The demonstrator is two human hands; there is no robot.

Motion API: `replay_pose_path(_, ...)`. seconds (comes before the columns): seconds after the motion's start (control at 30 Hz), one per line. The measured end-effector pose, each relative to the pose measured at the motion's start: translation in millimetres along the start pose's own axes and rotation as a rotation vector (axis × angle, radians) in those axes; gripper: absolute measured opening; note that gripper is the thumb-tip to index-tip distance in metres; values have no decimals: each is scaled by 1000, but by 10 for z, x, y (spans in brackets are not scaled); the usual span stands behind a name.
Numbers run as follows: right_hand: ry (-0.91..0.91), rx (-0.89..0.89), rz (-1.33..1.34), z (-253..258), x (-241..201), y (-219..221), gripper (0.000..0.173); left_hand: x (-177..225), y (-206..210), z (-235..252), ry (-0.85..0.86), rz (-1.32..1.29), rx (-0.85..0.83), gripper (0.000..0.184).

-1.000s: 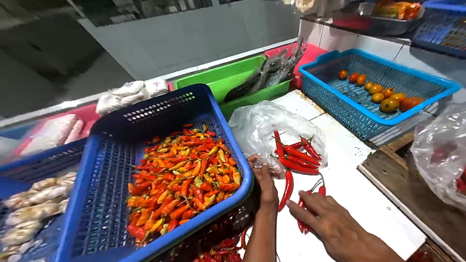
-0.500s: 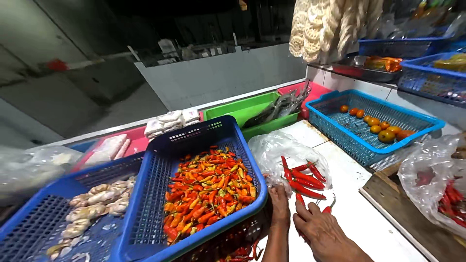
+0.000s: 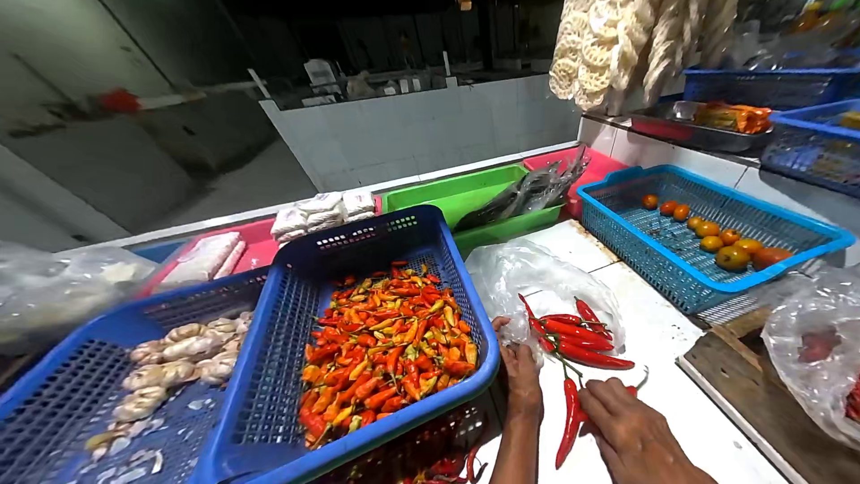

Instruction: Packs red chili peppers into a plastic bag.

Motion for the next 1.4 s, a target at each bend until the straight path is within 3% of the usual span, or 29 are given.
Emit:
replay_pose_path(0.1, -54, -75, 128, -6, -150, 50, 45, 42, 2, 5, 20, 10, 19, 51)
replay_pose_path(0.17, -90, -42, 100, 9, -227, 88, 46, 61, 18, 3, 23, 11, 21, 51)
replay_pose_path(0.47, -223, -52, -115, 260, -377, 187, 20, 24, -32, 44, -79, -18, 53, 43)
replay_pose_path(0.7, -242, -43, -49, 293, -346, 180, 24, 0, -56, 71, -84, -63, 34, 39)
replay_pose_path(0.9, -159, -96, -61, 342, -373, 145, 13, -26, -62, 43, -151, -60, 101, 28)
replay_pose_path(1.03, -123, -138, -38, 270, -371, 179, 15, -36, -78, 69, -129, -64, 106, 34)
replay_pose_path(1.2, -317, -22, -113, 374, -356, 219, 13, -38, -87, 99, -83, -77, 78, 34)
replay_pose_path(1.4, -207, 164, 53, 370, -162, -69, 24, -66, -90, 89, -93, -120, 58, 30)
Point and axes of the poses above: each hand's wrist, its own z-axis towards the middle knuckle, its own y-axis out of the palm, x = y × z, the point moved 6 cm from there along z, towards the middle knuckle, and after that the axes turned 14 degrees about -y, right-handed, at the moved point
